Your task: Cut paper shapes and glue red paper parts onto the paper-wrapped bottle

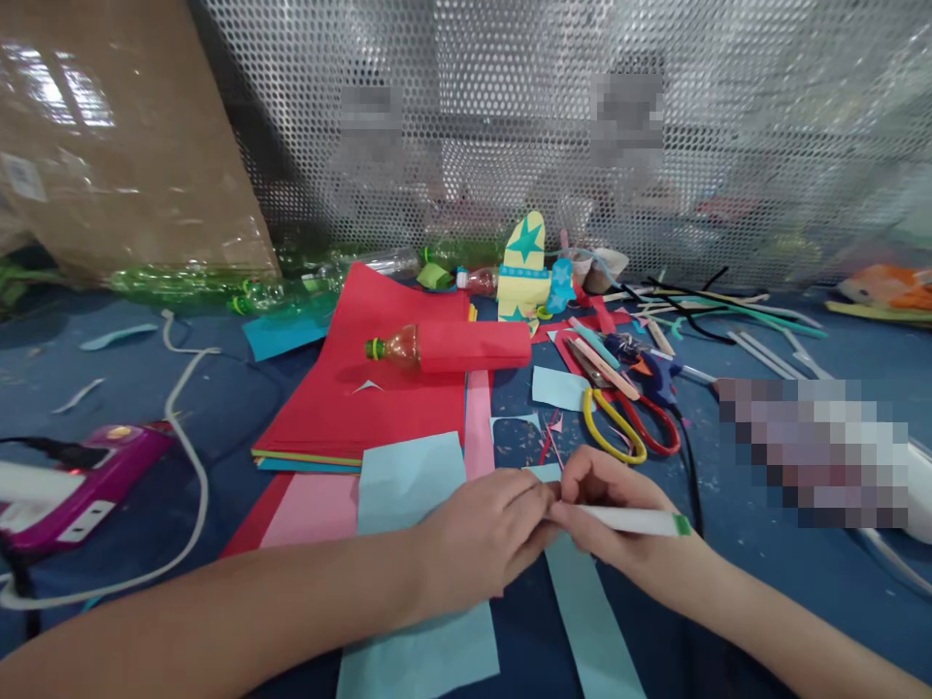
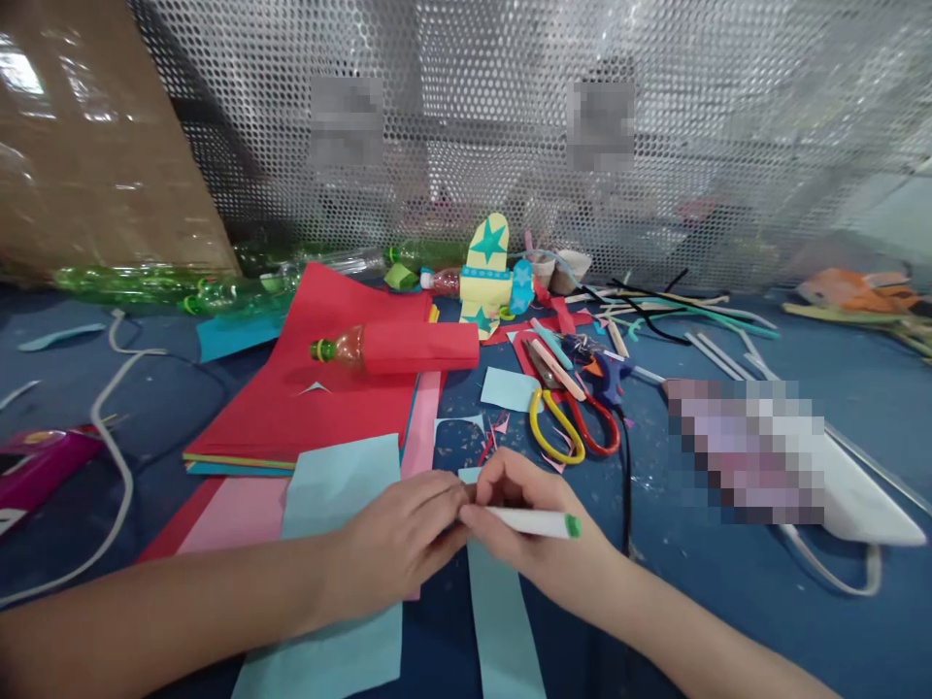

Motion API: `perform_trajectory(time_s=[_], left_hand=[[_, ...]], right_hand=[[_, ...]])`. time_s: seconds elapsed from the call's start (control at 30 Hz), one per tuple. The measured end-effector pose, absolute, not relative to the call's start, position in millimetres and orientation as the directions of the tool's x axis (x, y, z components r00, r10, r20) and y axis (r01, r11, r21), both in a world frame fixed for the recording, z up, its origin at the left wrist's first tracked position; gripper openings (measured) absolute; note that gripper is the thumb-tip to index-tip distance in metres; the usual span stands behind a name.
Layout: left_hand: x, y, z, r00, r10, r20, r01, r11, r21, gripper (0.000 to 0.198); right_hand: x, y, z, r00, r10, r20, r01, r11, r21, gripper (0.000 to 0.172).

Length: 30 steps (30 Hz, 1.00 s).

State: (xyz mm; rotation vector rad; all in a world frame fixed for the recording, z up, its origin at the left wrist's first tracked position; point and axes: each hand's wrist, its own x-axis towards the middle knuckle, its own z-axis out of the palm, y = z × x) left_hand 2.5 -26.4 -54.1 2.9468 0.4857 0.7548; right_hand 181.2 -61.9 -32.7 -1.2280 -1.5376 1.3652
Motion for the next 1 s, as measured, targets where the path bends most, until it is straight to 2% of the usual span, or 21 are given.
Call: perform_trajectory(time_s=[0.07, 0.1, 0.2, 0.37, 0.47, 0.57, 0.6, 0.67, 0.77, 0.87, 1.0], left_hand=[[2.1, -28.0, -53.5, 0.860, 0.255, 0.441, 0.274, -0.961, 0.022, 0.026], [2.3, -28.4, -53.2, 0.856, 0.266, 0.443, 0.284, -0.958, 0.025, 0.026], [4.1, -28.3, -53.8, 0.801, 0.341, 0.493, 0.322, -0.938, 0.126, 0.030], [6.3, -26.3, -56.2, 0.777, 0.390, 0.494, 0.332, -0.921, 0.205, 0.032], [5.2, -25.0, -54.5, 0.775, 0.421, 0.470, 0.320, -0.904, 0.282, 0.033], [3.0, -24.3, -52.8, 0.735, 0.502, 0.456, 0.379, -0.861, 0.339, 0.039], [2.1, -24.7, -52.7, 0.724, 0.511, 0.464, 0.401, -0.858, 0.320, 0.040], [0.4, -27.1, -53.2, 0.751, 0.426, 0.505, 0.381, -0.904, 0.196, 0.030], [-1.0, -34.0, -54.0, 0.832, 0.211, 0.512, 0.254, -0.967, -0.015, 0.021], [-0.5, -40.4, -53.9, 0.868, 0.201, 0.455, 0.234, -0.972, -0.018, 0.032], [1.4, -42.4, -54.8, 0.884, 0.241, 0.401, 0.261, -0.965, 0.005, 0.040]], right_hand=[[180.3, -62.7, -36.9, -0.260, 0.965, -0.035, 0.181, 0.014, -0.983, 0.029], [180.4, -62.8, -38.5, -0.261, 0.965, -0.022, 0.174, 0.025, -0.984, 0.029], [181.3, -63.1, -41.0, -0.278, 0.960, 0.020, 0.160, 0.067, -0.985, 0.028], [182.6, -66.5, -42.3, -0.287, 0.958, 0.011, 0.154, 0.057, -0.986, 0.027], [185.5, -68.6, -41.1, -0.308, 0.951, -0.028, 0.090, 0.000, -0.996, 0.027], [190.7, -64.9, -38.3, -0.244, 0.970, 0.016, -0.048, 0.005, -0.999, 0.026], [192.6, -62.0, -37.4, -0.186, 0.982, 0.033, -0.088, 0.017, -0.996, 0.026], [195.9, -54.7, -36.0, -0.062, 0.998, 0.033, -0.076, 0.029, -0.997, 0.025], [198.1, -45.0, -36.3, -0.022, 1.000, -0.002, 0.125, 0.001, -0.992, 0.014], [197.7, -41.7, -40.0, -0.059, 0.998, 0.002, 0.252, 0.017, -0.968, 0.015], [195.8, -43.4, -45.0, -0.076, 0.997, 0.030, 0.319, 0.053, -0.946, 0.021]])
